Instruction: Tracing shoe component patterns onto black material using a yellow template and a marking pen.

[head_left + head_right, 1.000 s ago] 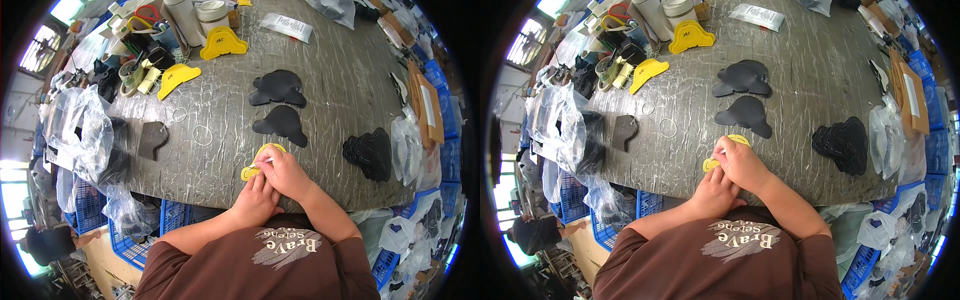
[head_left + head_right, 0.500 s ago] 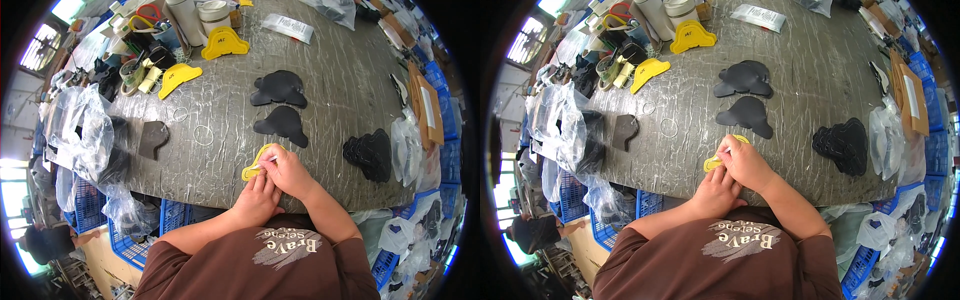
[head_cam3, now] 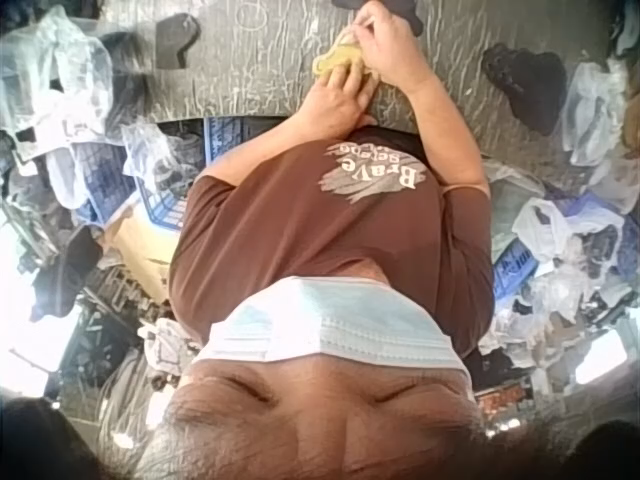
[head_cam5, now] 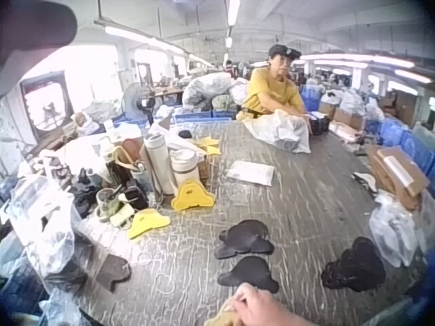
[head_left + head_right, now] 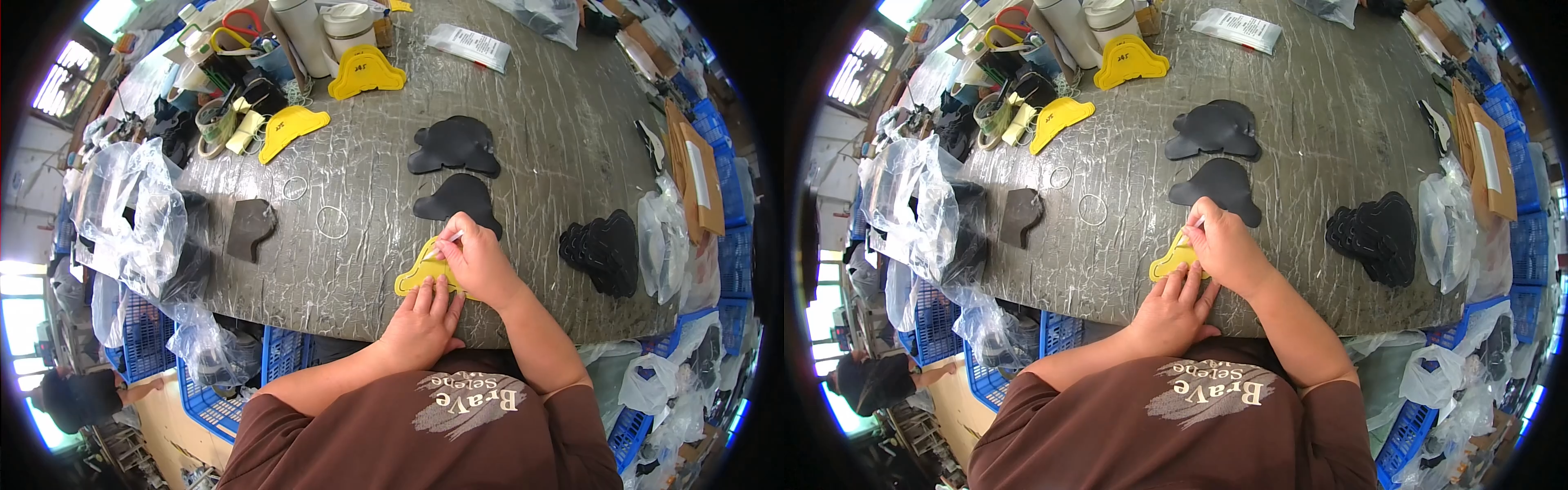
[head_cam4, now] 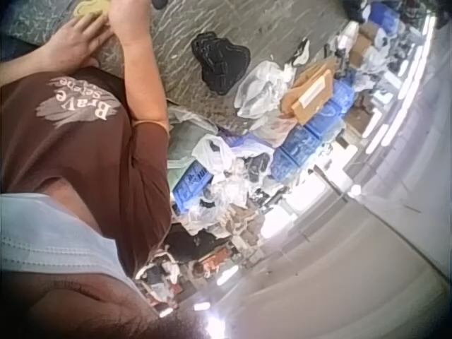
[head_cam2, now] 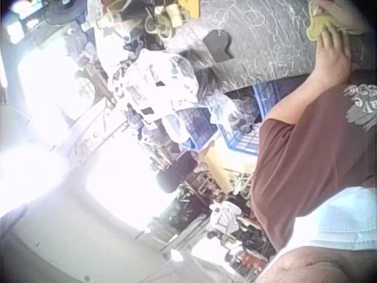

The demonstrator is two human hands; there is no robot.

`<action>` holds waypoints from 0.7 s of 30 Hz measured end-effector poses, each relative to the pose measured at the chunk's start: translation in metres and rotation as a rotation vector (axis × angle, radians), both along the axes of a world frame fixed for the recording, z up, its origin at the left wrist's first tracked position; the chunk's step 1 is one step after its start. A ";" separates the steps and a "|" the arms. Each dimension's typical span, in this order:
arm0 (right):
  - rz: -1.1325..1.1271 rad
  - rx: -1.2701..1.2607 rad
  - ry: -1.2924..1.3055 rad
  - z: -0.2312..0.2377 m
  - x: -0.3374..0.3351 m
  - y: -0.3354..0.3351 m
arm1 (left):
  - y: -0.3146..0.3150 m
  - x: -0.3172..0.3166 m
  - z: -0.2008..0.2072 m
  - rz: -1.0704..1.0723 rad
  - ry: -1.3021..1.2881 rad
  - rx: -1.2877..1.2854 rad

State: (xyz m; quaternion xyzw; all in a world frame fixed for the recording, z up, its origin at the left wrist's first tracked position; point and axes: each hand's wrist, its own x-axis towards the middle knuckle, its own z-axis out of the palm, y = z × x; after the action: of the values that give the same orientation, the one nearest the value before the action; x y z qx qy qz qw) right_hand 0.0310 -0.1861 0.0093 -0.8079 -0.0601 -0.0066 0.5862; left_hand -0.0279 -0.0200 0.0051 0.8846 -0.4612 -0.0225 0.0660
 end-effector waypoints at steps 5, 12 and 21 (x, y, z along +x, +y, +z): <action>-0.047 -0.005 -0.014 -0.003 0.006 -0.003 | 0.000 0.001 0.001 -0.002 0.009 -0.003; -0.101 0.007 -0.051 -0.001 0.010 -0.010 | 0.000 0.001 0.001 0.006 0.011 -0.027; -0.172 0.005 -0.025 -0.001 0.008 -0.017 | 0.000 0.002 0.001 0.000 0.013 -0.017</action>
State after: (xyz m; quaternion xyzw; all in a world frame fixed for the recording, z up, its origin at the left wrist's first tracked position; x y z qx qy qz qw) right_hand 0.0388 -0.2033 0.0083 -0.8086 0.0021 -0.0673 0.5844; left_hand -0.0263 -0.0201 0.0065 0.8838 -0.4609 -0.0246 0.0765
